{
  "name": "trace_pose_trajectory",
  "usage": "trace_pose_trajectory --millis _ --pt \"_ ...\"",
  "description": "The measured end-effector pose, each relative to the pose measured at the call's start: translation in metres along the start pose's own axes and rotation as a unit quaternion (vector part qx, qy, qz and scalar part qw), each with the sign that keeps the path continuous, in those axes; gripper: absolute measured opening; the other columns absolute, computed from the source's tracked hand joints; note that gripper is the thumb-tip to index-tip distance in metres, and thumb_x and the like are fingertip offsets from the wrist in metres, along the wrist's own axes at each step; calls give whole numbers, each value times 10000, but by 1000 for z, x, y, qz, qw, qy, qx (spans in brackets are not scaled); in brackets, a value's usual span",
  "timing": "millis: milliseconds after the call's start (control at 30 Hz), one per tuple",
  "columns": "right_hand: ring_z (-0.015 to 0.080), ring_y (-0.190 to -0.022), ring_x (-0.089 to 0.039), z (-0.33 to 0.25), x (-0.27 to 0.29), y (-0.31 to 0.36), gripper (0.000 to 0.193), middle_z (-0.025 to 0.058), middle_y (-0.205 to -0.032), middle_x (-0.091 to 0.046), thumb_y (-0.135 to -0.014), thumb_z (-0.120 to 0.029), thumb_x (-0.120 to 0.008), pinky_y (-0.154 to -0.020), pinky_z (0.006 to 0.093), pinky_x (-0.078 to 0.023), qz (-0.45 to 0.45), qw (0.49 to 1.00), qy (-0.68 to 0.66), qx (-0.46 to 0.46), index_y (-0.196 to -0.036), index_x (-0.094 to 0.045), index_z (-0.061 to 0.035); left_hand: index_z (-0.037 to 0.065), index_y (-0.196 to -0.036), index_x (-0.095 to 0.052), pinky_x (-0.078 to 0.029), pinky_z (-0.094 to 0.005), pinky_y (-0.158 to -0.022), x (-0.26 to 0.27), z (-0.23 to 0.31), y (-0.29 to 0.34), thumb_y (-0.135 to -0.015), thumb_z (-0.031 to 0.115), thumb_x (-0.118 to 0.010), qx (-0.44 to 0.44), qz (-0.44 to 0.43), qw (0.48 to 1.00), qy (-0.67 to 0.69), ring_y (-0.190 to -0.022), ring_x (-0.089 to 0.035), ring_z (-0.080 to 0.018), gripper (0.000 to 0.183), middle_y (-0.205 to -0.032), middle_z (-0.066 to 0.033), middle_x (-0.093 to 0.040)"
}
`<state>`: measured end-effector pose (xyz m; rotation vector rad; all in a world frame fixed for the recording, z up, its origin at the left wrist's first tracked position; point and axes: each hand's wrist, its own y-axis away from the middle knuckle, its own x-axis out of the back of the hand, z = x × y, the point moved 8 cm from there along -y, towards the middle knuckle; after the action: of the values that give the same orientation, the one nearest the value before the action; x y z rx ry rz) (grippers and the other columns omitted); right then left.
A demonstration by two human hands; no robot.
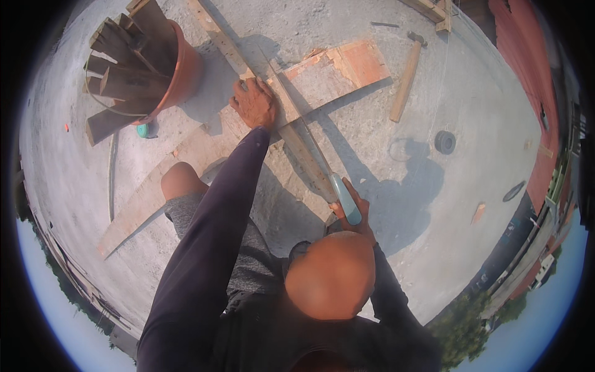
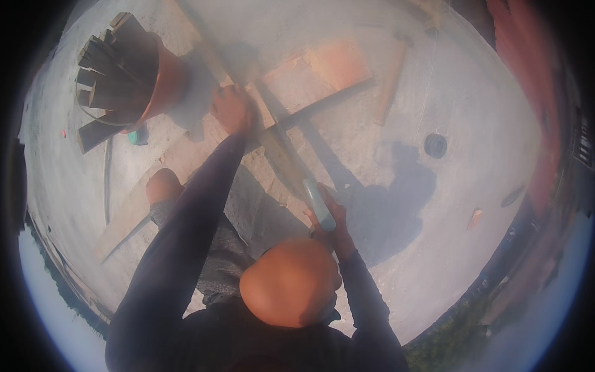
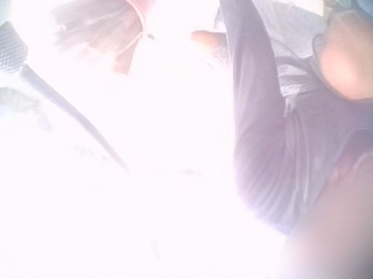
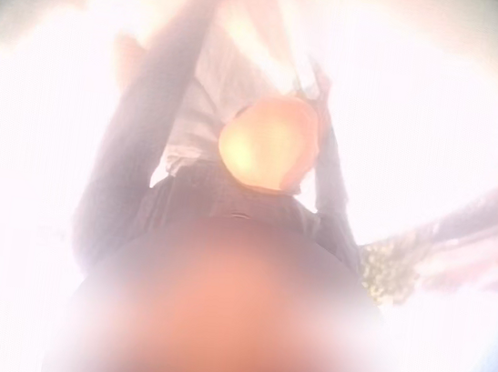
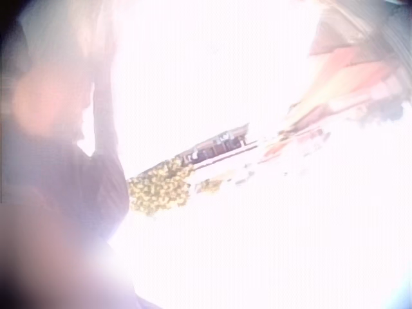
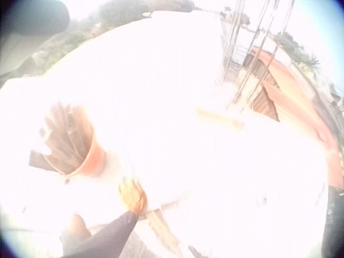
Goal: The person measures and marks a wooden plank with a tape measure, then saws it to size. They position the cut piece against a rebar column and secure it with a hammer and nails, assembling a small wooden formwork frame.
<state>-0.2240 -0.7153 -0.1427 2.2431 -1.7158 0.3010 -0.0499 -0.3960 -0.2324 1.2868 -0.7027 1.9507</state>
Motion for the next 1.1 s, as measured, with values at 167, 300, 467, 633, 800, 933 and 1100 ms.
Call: trace_pose_trajectory --millis 167,300,467,633,800,933,1100 --pt "227 -882 -757 17 -10 3 650 191 -1020 -752 -944 -178 -748 -746 327 -591 -50 996 -17 -66 -1482 -491 80 64 -1203 -650 -286 -532 -1141 -2 1 -1 -1101 350 -432 17 -17 1000 -1 -1338 -490 -338 373 -1369 -213 -538" --pt "122 -746 -708 32 -37 -69 635 115 -879 -766 -926 -146 -741 -693 291 -573 6 998 -42 55 -1478 -524 80 66 -1173 -649 -298 -534 -1117 12 5 -3 -1097 337 -451 -6 20 1000 -2 -1333 -485 -338 344 -1336 -212 -549" --pt "148 -891 -740 40 6 40 697 161 -1036 -766 -938 -128 -755 -735 267 -570 6 999 -44 2 -1536 -443 48 68 -1136 -649 -305 -533 -1105 7 1 -5 -1096 328 -459 2 11 1000 11 -1334 -482 -344 325 -1332 -216 -552" --pt "133 -750 -702 41 -20 -21 651 143 -917 -745 -939 -141 -760 -649 282 -548 -34 999 -12 1 -1503 -491 43 70 -1149 -642 -308 -533 -1100 8 5 -6 -1097 329 -453 -11 36 999 5 -1327 -486 -343 325 -1331 -217 -551" --pt "159 -737 -724 53 -38 -45 600 94 -803 -722 -916 -134 -724 -696 311 -602 -40 999 -18 -31 -1442 -546 91 68 -1170 -633 -296 -534 -1125 7 6 -5 -1097 325 -444 -34 0 999 -11 -1325 -490 -344 328 -1348 -221 -544" --pt "220 -824 -762 96 -2 65 639 160 -975 -761 -919 -166 -771 -738 324 -612 69 905 -303 -290 -1458 -522 68 68 -1175 -630 -289 -535 -1138 5 1 -5 -1096 331 -444 -1 -1 1000 -10 -1318 -498 -346 331 -1364 -220 -532" --pt "264 -861 -762 84 -37 -35 707 164 -953 -770 -920 -181 -786 -803 364 -601 -43 996 -37 -65 -1508 -472 54 83 -1199 -644 -290 -530 -1147 6 8 -6 -1100 334 -437 8 3 1000 -12 -1319 -500 -350 340 -1374 -214 -531"
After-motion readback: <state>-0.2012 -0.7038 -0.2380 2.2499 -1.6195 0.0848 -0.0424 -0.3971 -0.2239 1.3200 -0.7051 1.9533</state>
